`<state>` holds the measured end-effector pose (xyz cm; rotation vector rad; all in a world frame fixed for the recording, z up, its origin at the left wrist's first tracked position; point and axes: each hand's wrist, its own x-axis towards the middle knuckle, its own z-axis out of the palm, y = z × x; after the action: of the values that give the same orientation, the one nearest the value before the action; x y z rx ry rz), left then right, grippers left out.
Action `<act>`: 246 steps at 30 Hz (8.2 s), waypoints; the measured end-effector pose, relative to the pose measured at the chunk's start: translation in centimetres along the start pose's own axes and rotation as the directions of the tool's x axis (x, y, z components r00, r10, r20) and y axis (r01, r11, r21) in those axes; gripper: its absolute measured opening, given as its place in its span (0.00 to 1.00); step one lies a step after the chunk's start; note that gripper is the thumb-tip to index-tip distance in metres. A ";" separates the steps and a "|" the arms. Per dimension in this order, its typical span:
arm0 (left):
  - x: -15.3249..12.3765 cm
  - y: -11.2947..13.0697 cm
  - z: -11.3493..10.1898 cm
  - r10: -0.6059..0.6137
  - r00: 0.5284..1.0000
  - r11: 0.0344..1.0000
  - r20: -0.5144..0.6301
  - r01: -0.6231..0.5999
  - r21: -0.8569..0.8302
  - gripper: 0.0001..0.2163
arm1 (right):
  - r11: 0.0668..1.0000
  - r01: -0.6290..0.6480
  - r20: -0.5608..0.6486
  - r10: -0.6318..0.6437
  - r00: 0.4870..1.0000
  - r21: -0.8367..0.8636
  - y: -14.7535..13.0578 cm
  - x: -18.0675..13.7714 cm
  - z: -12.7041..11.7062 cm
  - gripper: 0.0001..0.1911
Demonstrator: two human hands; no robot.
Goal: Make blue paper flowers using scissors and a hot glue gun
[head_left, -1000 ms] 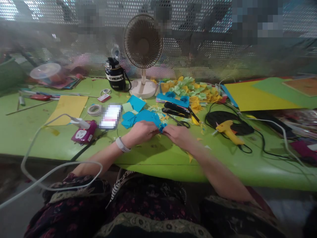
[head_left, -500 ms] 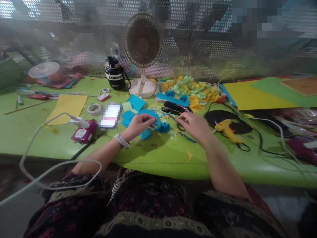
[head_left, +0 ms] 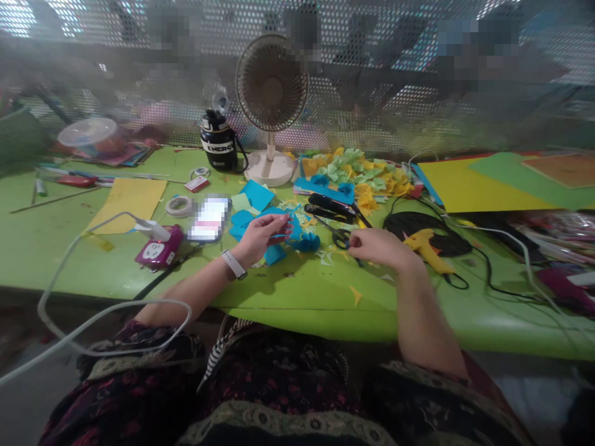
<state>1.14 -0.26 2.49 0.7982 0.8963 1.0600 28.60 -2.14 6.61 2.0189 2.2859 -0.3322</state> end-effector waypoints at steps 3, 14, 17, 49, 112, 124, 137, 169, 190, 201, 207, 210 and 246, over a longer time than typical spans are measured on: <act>0.0 -0.3 0.1 0.007 1.000 1.000 0.013 -0.007 0.003 0.12 | 0.966 0.109 -0.277 -0.041 0.960 0.236 0.2 -0.2 0.1 0.02; -0.3 -1.3 0.5 0.004 0.997 1.000 0.082 -0.003 -0.006 0.15 | 0.625 0.472 -0.391 -0.275 0.879 0.622 -6.5 -0.3 4.9 0.10; -0.5 -1.5 0.6 0.025 0.994 0.999 0.108 -0.021 -0.038 0.16 | 0.642 0.455 -0.422 -0.218 0.880 0.617 -6.2 0.0 5.4 0.11; -0.3 -1.9 0.6 0.037 0.981 0.992 0.189 -0.013 -0.127 0.12 | 0.709 0.533 -0.529 -0.262 0.807 0.462 -5.9 0.7 5.9 0.10; -0.3 -2.6 0.7 0.149 0.967 0.989 0.205 -0.140 -0.056 0.13 | 0.625 0.627 -0.528 -0.373 0.763 0.465 -5.5 0.3 4.8 0.09; -0.2 -2.3 0.7 0.230 0.968 0.972 0.100 -0.223 -0.075 0.14 | 0.650 0.537 -0.512 -0.255 0.820 0.537 -6.3 0.4 5.7 0.15; -0.3 -2.2 0.8 0.264 0.952 0.962 0.153 -0.272 0.028 0.15 | 0.635 0.544 -0.425 -0.348 0.835 0.549 -5.7 0.5 5.2 0.19; -0.7 -1.8 0.8 0.363 0.920 0.919 0.148 -0.380 0.105 0.15 | 0.603 0.610 -0.571 -0.290 0.768 0.514 -6.6 0.2 6.0 0.14; -0.5 -2.2 0.5 0.426 0.885 0.877 0.189 -0.455 0.152 0.13 | 0.581 0.604 -0.578 -0.261 0.773 0.545 -6.5 0.3 5.9 0.17; -0.4 -2.5 0.4 0.472 0.851 0.842 0.230 -0.513 0.169 0.11 | 0.573 0.568 -0.492 -0.303 0.816 0.591 -6.3 0.5 6.0 0.18; -0.6 -2.2 0.5 0.472 0.856 0.854 0.212 -0.504 0.132 0.11 | 0.552 0.584 -0.508 -0.305 0.805 0.595 -6.6 0.4 6.0 0.14; -0.7 -2.0 0.7 0.462 0.867 0.871 0.186 -0.483 0.093 0.11 | 0.554 0.579 -0.496 -0.311 0.811 0.598 -6.5 0.5 6.1 0.13; -0.6 -1.5 1.0 0.332 0.941 0.942 0.067 -0.328 -0.063 0.15 | 0.727 0.531 -0.562 -0.241 0.791 0.436 -6.1 0.5 5.9 0.26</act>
<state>2.47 -1.42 1.75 0.9619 0.6795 1.3308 21.95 -3.53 1.45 1.9559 3.2915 -0.7129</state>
